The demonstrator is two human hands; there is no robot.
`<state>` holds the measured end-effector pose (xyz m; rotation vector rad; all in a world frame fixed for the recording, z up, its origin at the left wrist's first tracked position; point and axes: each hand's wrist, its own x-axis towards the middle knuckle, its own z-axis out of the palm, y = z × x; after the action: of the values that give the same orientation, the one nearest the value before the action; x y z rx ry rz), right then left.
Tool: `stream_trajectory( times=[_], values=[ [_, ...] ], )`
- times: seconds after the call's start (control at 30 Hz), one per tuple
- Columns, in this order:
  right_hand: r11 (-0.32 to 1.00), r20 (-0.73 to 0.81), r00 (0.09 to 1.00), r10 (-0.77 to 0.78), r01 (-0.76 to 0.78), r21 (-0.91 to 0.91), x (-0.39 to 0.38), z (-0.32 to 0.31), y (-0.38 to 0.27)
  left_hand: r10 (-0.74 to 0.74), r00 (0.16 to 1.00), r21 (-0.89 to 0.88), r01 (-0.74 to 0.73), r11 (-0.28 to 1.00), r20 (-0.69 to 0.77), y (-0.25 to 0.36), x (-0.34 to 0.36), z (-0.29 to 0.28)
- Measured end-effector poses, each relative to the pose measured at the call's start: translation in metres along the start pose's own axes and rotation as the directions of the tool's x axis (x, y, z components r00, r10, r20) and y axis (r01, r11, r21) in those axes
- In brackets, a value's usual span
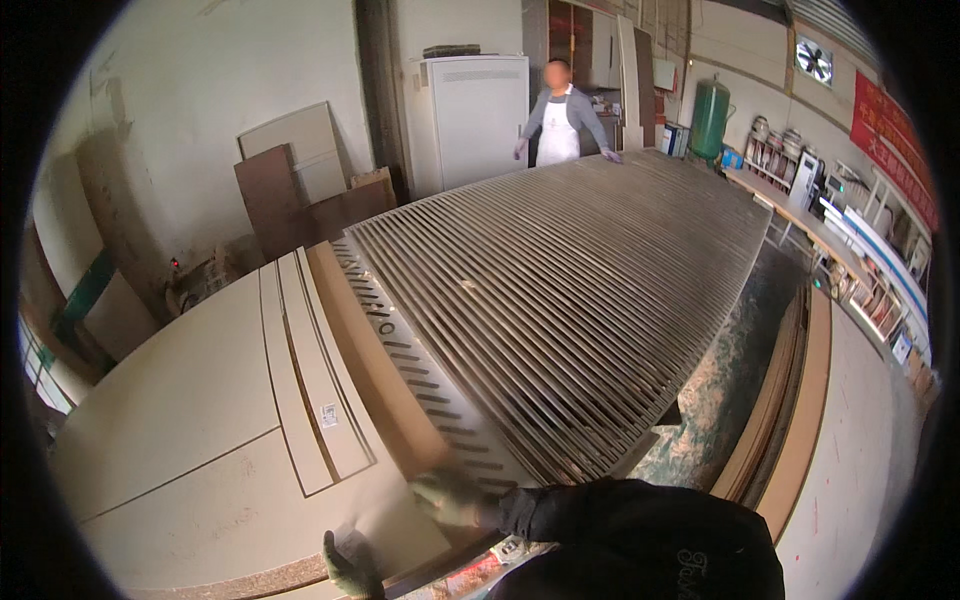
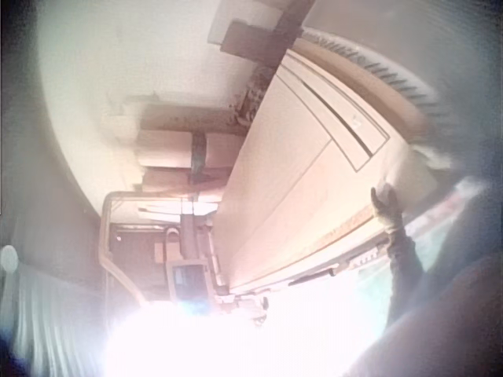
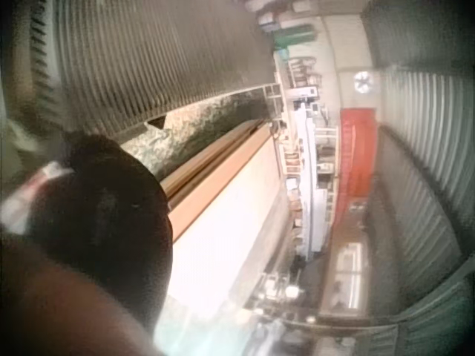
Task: The person applies small paper labels to a large board on a CNC machine table. They peel labels from a sheet and place them on specific spots on the board while another person assists by holding the board steady.
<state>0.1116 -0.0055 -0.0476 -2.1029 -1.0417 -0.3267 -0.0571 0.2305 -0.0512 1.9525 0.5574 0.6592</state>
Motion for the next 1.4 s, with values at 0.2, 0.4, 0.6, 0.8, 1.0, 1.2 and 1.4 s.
stream_trajectory(
  times=[0.2,0.4,0.6,0.8,1.0,1.2,1.4],
  values=[
    [0.997,0.083,0.995,0.062,-0.065,0.033,0.002,0.004,0.002,0.069,0.993,-0.197,-0.087,0.977,-0.092,0.01,0.002,0.008],
    [0.999,0.041,0.999,0.02,-0.021,0.03,0.001,0.001,-0.003,0.045,0.993,-0.059,-0.051,0.997,-0.105,0.001,0.0,0.003],
    [0.994,0.04,0.999,-0.006,0.001,0.113,0.026,-0.015,-0.006,0.09,0.98,0.008,-0.09,0.996,-0.18,0.004,-0.002,0.01],
    [0.943,-0.046,0.998,0.042,-0.024,0.33,0.133,0.019,0.039,0.084,0.979,0.048,-0.076,0.996,-0.188,0.02,-0.002,0.011],
    [0.986,0.238,0.957,0.168,-0.159,-0.056,0.298,0.076,0.095,0.129,0.975,0.19,-0.094,0.977,-0.18,0.031,-0.005,0.008],
    [0.956,0.282,0.941,0.189,-0.112,-0.27,0.371,0.117,0.107,0.219,0.96,0.356,-0.146,0.923,-0.174,0.043,-0.003,0.009],
    [0.938,0.419,0.897,0.14,0.015,-0.346,0.411,0.147,0.122,0.126,0.983,0.311,-0.08,0.947,-0.132,0.048,-0.004,0.006]
  ],
)
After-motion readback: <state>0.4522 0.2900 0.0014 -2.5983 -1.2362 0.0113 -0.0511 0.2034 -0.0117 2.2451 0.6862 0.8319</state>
